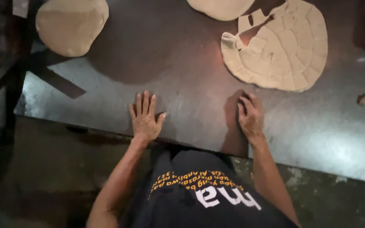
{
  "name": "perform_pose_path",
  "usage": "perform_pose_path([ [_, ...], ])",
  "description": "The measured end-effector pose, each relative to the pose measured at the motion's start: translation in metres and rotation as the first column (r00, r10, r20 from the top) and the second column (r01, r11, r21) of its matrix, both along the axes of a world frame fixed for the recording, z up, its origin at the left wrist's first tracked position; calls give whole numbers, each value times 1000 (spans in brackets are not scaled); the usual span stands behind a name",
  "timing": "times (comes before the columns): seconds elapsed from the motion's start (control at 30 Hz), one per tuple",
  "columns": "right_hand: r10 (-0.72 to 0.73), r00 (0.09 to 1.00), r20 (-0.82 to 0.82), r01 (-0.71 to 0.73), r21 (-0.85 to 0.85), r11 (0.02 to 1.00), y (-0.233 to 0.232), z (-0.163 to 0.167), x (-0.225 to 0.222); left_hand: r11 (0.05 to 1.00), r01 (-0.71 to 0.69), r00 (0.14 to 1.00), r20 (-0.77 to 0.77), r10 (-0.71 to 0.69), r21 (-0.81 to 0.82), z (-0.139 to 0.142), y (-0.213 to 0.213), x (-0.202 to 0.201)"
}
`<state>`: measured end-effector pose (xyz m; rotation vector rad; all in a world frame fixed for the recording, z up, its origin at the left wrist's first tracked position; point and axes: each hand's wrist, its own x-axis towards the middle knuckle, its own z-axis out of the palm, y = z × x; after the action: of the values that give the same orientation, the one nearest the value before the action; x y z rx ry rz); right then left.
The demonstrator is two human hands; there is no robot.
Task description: The person tears small pieces from a large sheet of dough, rolls each piece into a ball, and places the balls onto a metal tray. The person repeats this process multiple times, gradually filling the tray with dough balls.
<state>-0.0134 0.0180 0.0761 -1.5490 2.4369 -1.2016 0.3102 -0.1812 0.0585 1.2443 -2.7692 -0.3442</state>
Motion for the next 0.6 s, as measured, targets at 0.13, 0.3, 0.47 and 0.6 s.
perform_pose_path([
  [0.13,-5,999,47,8,-50,999,1,-6,-22,994,-91,995,39,93,-59,-2,7,-14],
  [0.3,7,1000,1,-7,-19,1000,0,-5,-22,990,-94,995,26,97,-107,-9,6,-16],
  [0.47,18,985,-173,-11,43,999,-21,9,-27,985,-136,991,-17,135,-103,-4,1,-25],
  [0.6,-12,971,240,-29,165,986,-62,19,-19,988,-141,987,-93,135,-67,5,-3,-31],
])
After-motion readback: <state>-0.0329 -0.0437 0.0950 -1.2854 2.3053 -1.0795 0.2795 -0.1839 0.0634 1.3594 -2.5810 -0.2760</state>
